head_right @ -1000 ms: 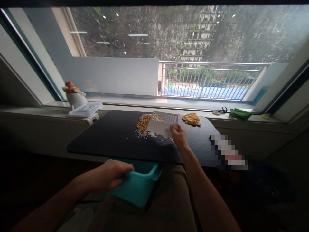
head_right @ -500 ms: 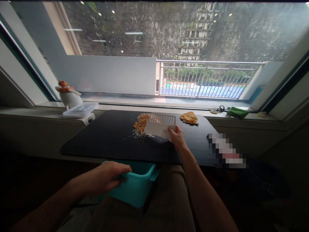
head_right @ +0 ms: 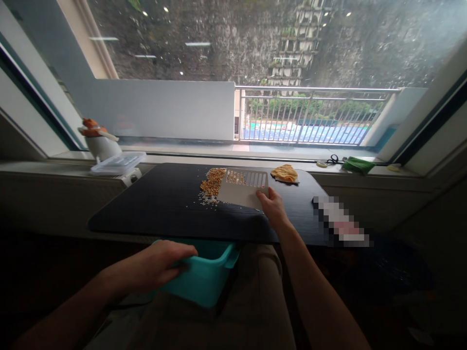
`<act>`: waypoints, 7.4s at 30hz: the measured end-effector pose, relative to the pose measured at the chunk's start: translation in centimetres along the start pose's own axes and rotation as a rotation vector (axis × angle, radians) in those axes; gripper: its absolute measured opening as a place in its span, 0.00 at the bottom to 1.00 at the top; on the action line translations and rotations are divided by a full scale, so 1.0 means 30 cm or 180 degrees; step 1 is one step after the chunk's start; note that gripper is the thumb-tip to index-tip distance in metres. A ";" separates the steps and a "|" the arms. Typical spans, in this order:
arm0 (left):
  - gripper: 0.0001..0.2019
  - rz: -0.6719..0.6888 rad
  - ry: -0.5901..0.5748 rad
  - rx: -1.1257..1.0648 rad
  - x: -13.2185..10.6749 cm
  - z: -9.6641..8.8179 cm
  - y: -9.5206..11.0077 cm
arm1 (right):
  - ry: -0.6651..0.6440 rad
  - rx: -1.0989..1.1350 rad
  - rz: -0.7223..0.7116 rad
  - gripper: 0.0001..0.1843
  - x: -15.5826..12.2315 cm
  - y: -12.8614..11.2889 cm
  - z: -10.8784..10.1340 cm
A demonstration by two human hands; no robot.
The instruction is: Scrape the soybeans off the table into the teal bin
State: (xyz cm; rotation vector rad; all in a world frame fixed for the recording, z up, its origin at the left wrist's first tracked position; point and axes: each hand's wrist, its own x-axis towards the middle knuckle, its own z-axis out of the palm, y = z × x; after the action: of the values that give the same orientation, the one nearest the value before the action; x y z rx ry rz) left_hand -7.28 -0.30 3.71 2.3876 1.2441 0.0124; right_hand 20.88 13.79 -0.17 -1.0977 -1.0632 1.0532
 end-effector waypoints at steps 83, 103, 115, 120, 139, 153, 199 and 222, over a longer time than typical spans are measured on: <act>0.05 -0.0196 -0.0047 0.0035 -0.053 -0.012 -0.014 | -0.1087 0.0011 0.0300 0.18 -0.169 -0.023 0.014; 0.07 -0.0106 -0.0018 -0.0012 -0.029 0.003 -0.003 | 0.0081 -0.0219 -0.0301 0.14 0.066 0.040 0.079; 0.07 -0.0124 -0.0015 -0.0004 -0.025 0.004 0.001 | -0.0180 -0.0119 -0.0062 0.16 0.031 0.036 0.053; 0.06 -0.0114 -0.0017 0.0003 -0.024 0.004 0.000 | -0.0112 -0.0055 -0.0037 0.16 0.014 0.009 0.029; 0.06 -0.0099 -0.0022 0.0024 -0.018 0.007 -0.003 | -0.0041 -0.0020 0.0091 0.17 0.020 0.014 0.037; 0.06 -0.0110 -0.0040 0.0044 -0.017 0.006 0.000 | -0.0191 -0.0007 0.0148 0.14 0.010 0.027 0.013; 0.06 -0.0266 -0.0023 0.0002 -0.056 -0.013 -0.003 | -0.0757 0.0032 0.0291 0.16 -0.097 -0.034 -0.030; 0.06 -0.0096 0.0004 0.0013 -0.026 0.005 -0.005 | -0.0105 0.0037 0.0099 0.14 0.031 0.016 0.081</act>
State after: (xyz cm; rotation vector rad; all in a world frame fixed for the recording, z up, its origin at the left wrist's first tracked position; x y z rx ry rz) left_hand -7.82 -0.90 3.67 2.3725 1.2817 0.0022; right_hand 18.59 15.12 -0.20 -1.0938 -1.0678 1.1042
